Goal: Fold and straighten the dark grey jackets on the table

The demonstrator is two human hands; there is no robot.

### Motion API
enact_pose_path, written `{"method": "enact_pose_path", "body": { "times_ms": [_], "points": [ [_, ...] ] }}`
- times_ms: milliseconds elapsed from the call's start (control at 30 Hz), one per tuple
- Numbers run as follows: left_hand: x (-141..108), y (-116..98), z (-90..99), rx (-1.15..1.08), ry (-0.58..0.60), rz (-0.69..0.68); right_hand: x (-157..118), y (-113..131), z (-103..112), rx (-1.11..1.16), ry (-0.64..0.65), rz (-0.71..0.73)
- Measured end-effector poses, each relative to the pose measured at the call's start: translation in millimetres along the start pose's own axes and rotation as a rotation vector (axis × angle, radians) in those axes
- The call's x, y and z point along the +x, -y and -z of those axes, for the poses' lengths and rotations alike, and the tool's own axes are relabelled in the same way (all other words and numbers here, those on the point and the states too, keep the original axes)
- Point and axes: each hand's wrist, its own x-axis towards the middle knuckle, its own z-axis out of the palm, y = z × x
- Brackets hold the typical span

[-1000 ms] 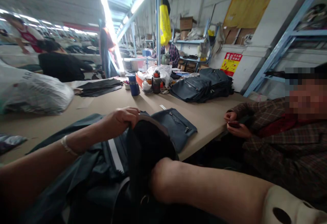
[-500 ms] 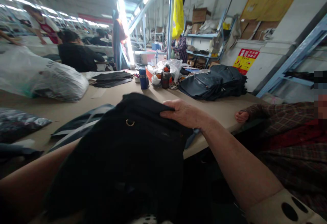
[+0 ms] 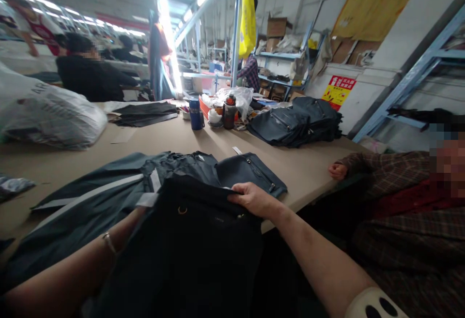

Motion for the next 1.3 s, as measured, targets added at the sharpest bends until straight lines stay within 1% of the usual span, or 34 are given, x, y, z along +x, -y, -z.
{"method": "enact_pose_path", "body": {
  "times_ms": [67, 133, 167, 233, 300, 333, 367, 400, 433, 467, 500, 533, 600, 633, 667, 700, 733, 767, 800, 867, 933, 1000, 1067, 1167, 1233, 1300],
  "points": [
    [-8.9, 3.3, 10.1, -0.079, -0.014, 0.085, 3.6, 6.1, 20.7, 0.063, -0.157, 0.043],
    [-16.3, 3.8, 24.1, -0.166, -0.089, 0.118, 7.5, 12.9, 49.8, 0.125, -0.273, 0.022],
    [-19.3, 3.2, 31.9, -0.195, -0.134, 0.113, 9.2, 15.4, 66.2, 0.086, -0.345, -0.008],
    [-24.7, 1.8, 47.0, -0.204, -0.198, 0.082, 12.9, 17.7, 98.9, -0.121, -0.536, -0.048],
    [-29.5, 1.6, 58.5, -0.204, -0.254, 0.065, 18.8, 16.8, 123.6, -0.333, -0.741, -0.034],
    [-31.6, 2.3, 62.2, -0.209, -0.283, 0.060, 23.2, 15.5, 129.4, -0.447, -0.830, 0.001],
    [-33.2, 3.5, 64.4, -0.214, -0.308, 0.059, 28.8, 13.7, 129.1, -0.556, -0.892, 0.051],
    [-34.4, 5.1, 65.3, -0.216, -0.325, 0.060, 35.3, 11.4, 121.7, -0.656, -0.918, 0.103],
    [-35.1, 7.0, 65.3, -0.215, -0.332, 0.059, 42.7, 8.5, 106.9, -0.754, -0.911, 0.157],
    [-35.3, 9.1, 64.7, -0.210, -0.338, 0.058, 50.8, 4.8, 84.9, -0.830, -0.857, 0.214],
    [-35.2, 11.1, 63.8, -0.204, -0.343, 0.056, 59.4, 0.3, 56.8, -0.862, -0.756, 0.263],
    [-34.8, 12.9, 63.0, -0.197, -0.346, 0.056, 68.1, -4.8, 24.3, -0.849, -0.627, 0.299],
    [-34.2, 16.0, 62.2, -0.187, -0.356, 0.056, 84.7, -15.3, -45.3, -0.828, -0.324, 0.392],
    [-34.1, 17.3, 62.4, -0.185, -0.360, 0.056, 92.0, -19.9, -78.4, -0.833, -0.233, 0.408],
    [-34.3, 18.5, 62.8, -0.185, -0.360, 0.053, 98.3, -23.3, -108.2, -0.867, -0.170, 0.404],
    [-34.6, 19.6, 63.4, -0.186, -0.358, 0.050, 103.6, -25.4, -133.7, -0.918, -0.145, 0.379],
    [-35.1, 20.7, 64.1, -0.188, -0.358, 0.047, 107.8, -26.1, -154.4, -0.978, -0.145, 0.336],
    [-35.6, 21.7, 64.7, -0.193, -0.358, 0.044, 111.3, -25.5, -170.4, -1.026, -0.156, 0.283],
    [-36.0, 22.7, 65.2, -0.199, -0.360, 0.043, 114.2, -24.0, -182.0, -1.051, -0.174, 0.225],
    [-36.3, 24.3, 65.9, -0.211, -0.366, 0.041, 119.3, -19.7, -193.9, -1.036, -0.185, 0.134],
    [-36.1, 24.7, 66.5, -0.222, -0.374, 0.038, 124.4, -17.1, -192.9, -0.970, -0.162, 0.097],
    [-36.0, 23.6, 66.8, -0.229, -0.379, 0.039, 129.2, -18.4, -181.1, -0.898, -0.150, 0.088],
    [-36.6, 20.8, 66.0, -0.226, -0.380, 0.044, 131.1, -23.9, -162.6, -0.795, -0.161, 0.085],
    [-37.8, 14.1, 59.0, -0.199, -0.369, 0.054, 124.1, -33.7, -137.0, -0.598, -0.193, 0.088],
    [-37.6, 9.2, 49.0, -0.173, -0.335, 0.063, 113.3, -36.7, -130.8, -0.472, -0.209, 0.112],
    [-36.2, 4.3, 36.2, -0.124, -0.261, 0.078, 101.0, -35.4, -135.0, -0.200, -0.177, 0.169]
  ]
}}
